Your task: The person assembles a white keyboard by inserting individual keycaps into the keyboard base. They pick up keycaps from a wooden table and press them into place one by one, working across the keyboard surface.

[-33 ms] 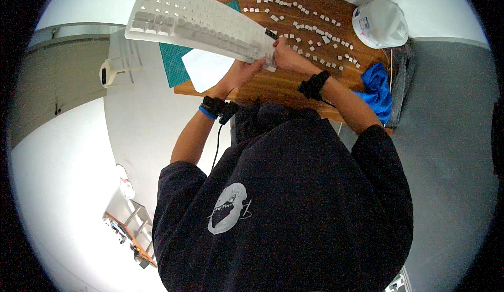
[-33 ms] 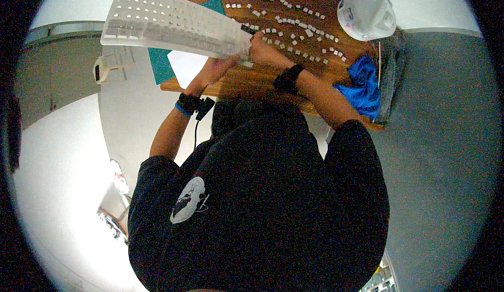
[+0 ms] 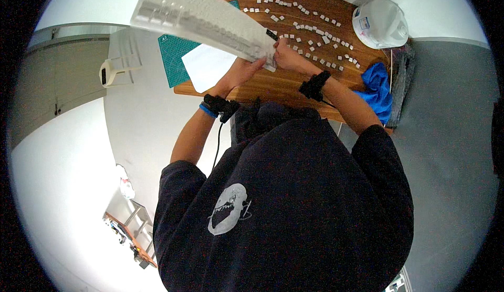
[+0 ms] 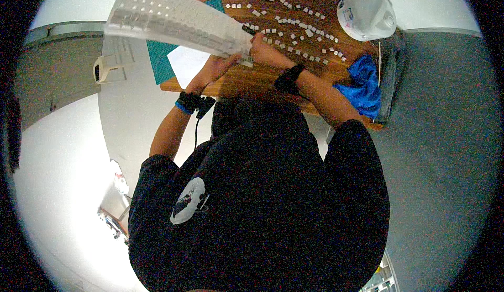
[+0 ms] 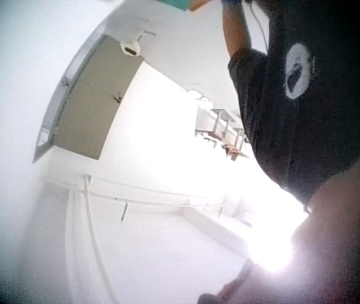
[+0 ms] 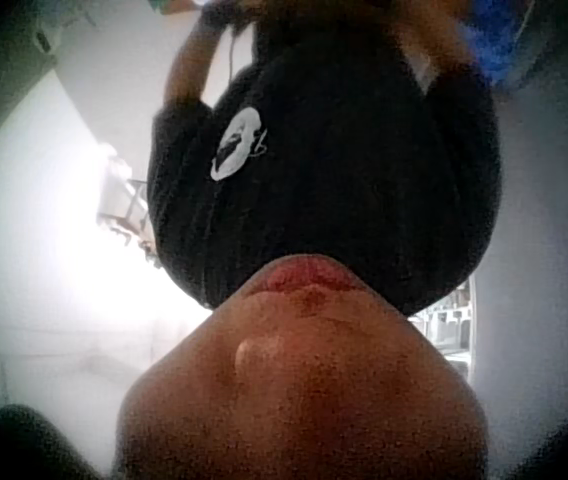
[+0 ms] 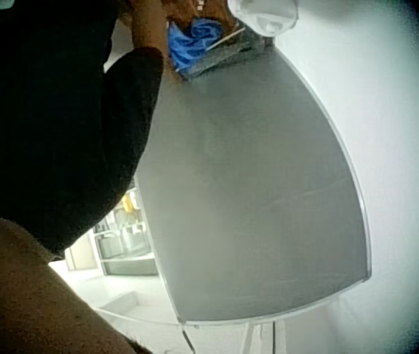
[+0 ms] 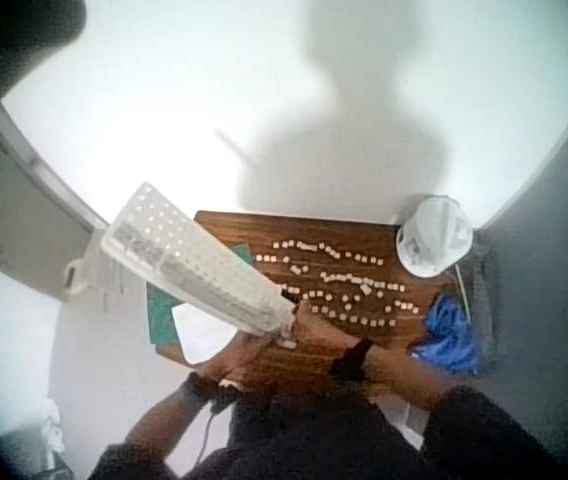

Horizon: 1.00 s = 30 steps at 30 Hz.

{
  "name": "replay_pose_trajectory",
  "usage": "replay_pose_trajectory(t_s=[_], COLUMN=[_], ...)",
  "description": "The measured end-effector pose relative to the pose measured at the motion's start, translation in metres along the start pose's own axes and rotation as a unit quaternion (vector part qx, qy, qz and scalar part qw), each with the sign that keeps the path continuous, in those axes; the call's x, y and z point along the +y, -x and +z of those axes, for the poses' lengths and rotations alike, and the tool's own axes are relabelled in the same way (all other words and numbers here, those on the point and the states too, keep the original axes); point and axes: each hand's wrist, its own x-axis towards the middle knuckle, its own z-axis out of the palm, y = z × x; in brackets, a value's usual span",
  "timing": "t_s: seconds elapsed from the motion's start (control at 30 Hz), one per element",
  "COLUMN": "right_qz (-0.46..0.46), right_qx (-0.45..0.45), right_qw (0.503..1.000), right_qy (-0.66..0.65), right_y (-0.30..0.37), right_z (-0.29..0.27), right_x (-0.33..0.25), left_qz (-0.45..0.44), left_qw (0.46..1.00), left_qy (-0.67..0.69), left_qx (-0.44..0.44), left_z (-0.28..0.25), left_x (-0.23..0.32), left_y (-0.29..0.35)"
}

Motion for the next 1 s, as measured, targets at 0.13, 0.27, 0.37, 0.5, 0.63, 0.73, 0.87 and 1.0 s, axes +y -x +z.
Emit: replay_pose_trajectory(t_s=[0.13,0.27,0.37,0.5,0.63,0.73,0.87,1.0], right_qz=[0.044,0.016,-0.064,-0.117,-0.089,-0.100,-0.068,-0.076], right_qx=[0.038,0.067,0.086,0.101,0.076,0.035,0.077,0.174], right_qw=[0.998,0.995,0.994,0.988,0.991,0.994,0.995,0.982], right_qy=[0.011,-0.068,-0.019,0.019,0.066,0.018,-0.021,-0.020], right_y=[0.001,0.012,0.021,0.029,0.036,0.048,0.050,0.058], right_z=[0.005,0.000,-0.006,-0.011,-0.016,-0.029,-0.036,-0.046], right_x=[0.001,-0.008,-0.008,-0.004,-0.012,-0.017,-0.013,0.037], left_qz=[0.035,-0.006,-0.025,-0.064,-0.062,-0.075,-0.075,-0.062], left_qw=[0.998,1.000,0.994,0.972,0.957,0.968,0.961,0.964], left_qy=[0.047,0.001,0.090,0.221,0.270,0.230,0.255,0.249], left_qx=[-0.001,0.015,0.047,0.052,0.082,0.071,0.078,0.068], left_z=[0.004,0.002,0.002,0.000,-0.001,-0.001,0.002,0.003], left_x=[-0.001,0.001,0.002,0.003,0.003,0.004,0.008,0.013], left_y=[-0.005,-0.010,-0.009,-0.012,-0.012,-0.011,-0.010,-0.007])
